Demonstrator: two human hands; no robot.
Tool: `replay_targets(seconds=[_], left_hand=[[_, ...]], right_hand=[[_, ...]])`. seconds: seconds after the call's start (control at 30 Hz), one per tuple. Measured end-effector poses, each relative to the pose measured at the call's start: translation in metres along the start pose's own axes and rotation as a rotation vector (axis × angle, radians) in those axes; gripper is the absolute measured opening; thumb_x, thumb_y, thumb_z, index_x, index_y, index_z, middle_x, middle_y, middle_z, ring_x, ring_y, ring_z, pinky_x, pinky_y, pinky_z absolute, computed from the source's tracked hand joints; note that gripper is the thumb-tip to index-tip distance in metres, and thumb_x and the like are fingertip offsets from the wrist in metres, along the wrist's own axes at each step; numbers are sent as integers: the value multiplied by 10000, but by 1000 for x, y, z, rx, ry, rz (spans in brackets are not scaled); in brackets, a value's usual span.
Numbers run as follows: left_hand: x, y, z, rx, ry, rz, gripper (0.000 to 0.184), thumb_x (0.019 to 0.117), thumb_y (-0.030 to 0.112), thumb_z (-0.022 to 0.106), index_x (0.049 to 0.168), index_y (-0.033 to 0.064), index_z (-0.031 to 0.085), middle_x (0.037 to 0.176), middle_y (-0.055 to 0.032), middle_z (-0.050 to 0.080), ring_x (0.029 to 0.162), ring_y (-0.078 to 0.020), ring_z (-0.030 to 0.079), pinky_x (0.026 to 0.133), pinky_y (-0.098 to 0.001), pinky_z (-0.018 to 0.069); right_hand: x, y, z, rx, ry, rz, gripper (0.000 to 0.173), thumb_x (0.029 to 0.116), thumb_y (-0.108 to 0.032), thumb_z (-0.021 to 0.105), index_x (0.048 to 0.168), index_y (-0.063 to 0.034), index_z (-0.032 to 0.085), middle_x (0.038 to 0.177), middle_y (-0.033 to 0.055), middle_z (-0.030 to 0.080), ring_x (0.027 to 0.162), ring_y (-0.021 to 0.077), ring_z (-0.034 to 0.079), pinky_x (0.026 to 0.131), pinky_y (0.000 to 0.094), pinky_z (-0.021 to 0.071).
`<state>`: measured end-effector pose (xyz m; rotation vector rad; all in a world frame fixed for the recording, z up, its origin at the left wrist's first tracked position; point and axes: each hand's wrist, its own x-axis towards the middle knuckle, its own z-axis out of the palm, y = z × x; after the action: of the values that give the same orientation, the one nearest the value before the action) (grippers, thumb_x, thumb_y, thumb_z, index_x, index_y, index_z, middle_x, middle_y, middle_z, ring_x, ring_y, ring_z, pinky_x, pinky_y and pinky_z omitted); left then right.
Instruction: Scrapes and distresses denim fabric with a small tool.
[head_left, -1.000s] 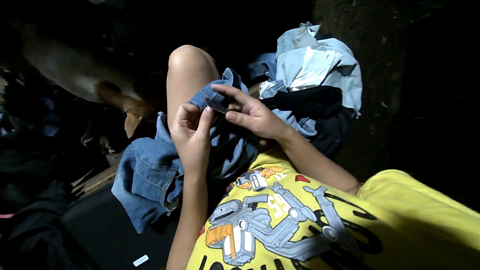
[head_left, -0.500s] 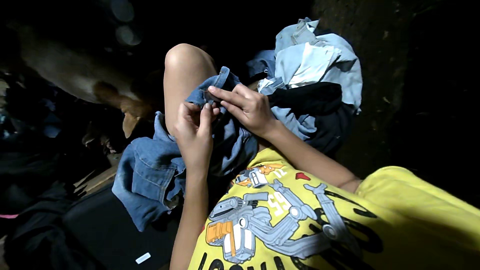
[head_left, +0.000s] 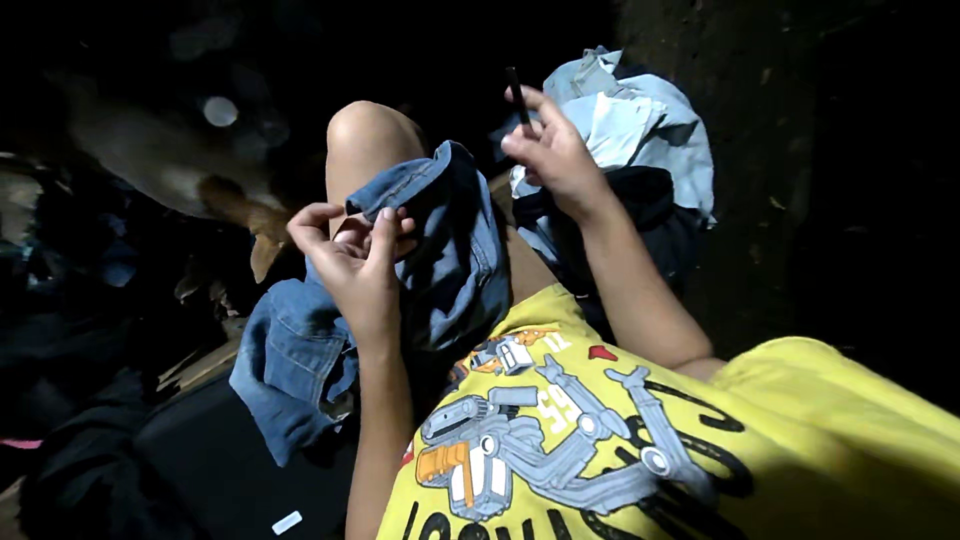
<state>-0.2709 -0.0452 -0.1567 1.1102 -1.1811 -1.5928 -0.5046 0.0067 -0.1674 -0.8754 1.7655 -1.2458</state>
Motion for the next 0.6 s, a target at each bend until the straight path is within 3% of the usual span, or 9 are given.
replay_targets(seconds=[0.07, 0.1, 0.13, 0.2, 0.27, 0.3, 0.4, 0.5, 0.6], left_hand=[[1, 3, -4, 89, -48, 62, 562, 989, 35, 615, 1469, 128, 338, 1077, 37, 665, 830, -68, 723, 731, -255, 643], [2, 4, -9, 186, -94, 114, 538, 999, 61, 620, 1490, 59, 400, 1154, -11, 661, 887, -59, 712, 774, -243, 627], [6, 5, -13, 301, -143, 199, 467, 993, 66, 637, 1433, -8, 501, 1205, -65, 653, 950, -52, 690, 818, -223, 599], [17, 5, -22, 521, -200, 365, 390, 960, 66, 675, 1329, -44, 617, 1220, -156, 640, 1029, -87, 673, 876, -208, 574], [30, 5, -25, 707, -157, 496, 310, 932, 44, 685, 1231, -40, 689, 1141, -212, 681, 982, -173, 690, 826, -251, 571], [36, 6, -25, 789, -115, 523, 256, 932, 46, 687, 1177, -21, 722, 1107, -224, 686, 940, -207, 693, 776, -269, 569], [54, 12, -21, 865, -38, 488, 169, 948, 103, 683, 1079, 28, 759, 1093, -214, 574, 893, -180, 572, 704, -213, 460], [62, 20, -13, 675, -101, 306, 205, 1016, 103, 563, 1118, -41, 668, 1041, -112, 652, 873, -15, 601, 770, -159, 485], [61, 17, -1, 415, -86, 132, 173, 1069, 133, 456, 1149, -1, 527, 960, 23, 580, 863, 69, 569, 806, -138, 479]], right_hand=[[-7, -6, 9, 135, -95, 36, 364, 1005, -77, 498, 1365, -48, 545, 788, -69, 526, 565, 0, 450, 491, 163, 392], [-9, -9, 13, 173, -147, 70, 320, 1046, -97, 447, 1333, -62, 583, 808, -65, 546, 585, 9, 492, 498, 168, 431], [-8, -12, 16, 162, -204, 84, 328, 1080, -143, 402, 1342, -87, 591, 884, -52, 584, 643, 16, 560, 515, 172, 490], [-4, -12, 25, 50, -247, -17, 353, 1090, -174, 409, 1384, -82, 581, 941, -24, 630, 692, 10, 587, 558, 168, 494], [3, -4, 33, -133, -214, -222, 380, 1016, -159, 595, 1374, -32, 608, 1034, 26, 700, 786, -9, 606, 719, 174, 518], [8, 0, 39, -200, -178, -304, 438, 953, -170, 688, 1357, -13, 623, 963, 39, 665, 730, 8, 541, 677, 184, 473], [21, 2, 51, -317, -122, -406, 331, 927, -187, 723, 1211, -18, 716, 928, 75, 659, 720, 54, 544, 664, 204, 464], [33, -1, 58, -272, -110, -411, 177, 985, -141, 633, 991, -2, 742, 871, 65, 676, 762, 44, 609, 726, 209, 504], [37, -6, 61, -146, -85, -264, 287, 1069, -227, 504, 1142, -11, 678, 824, -22, 614, 675, -20, 517, 654, 173, 456]])
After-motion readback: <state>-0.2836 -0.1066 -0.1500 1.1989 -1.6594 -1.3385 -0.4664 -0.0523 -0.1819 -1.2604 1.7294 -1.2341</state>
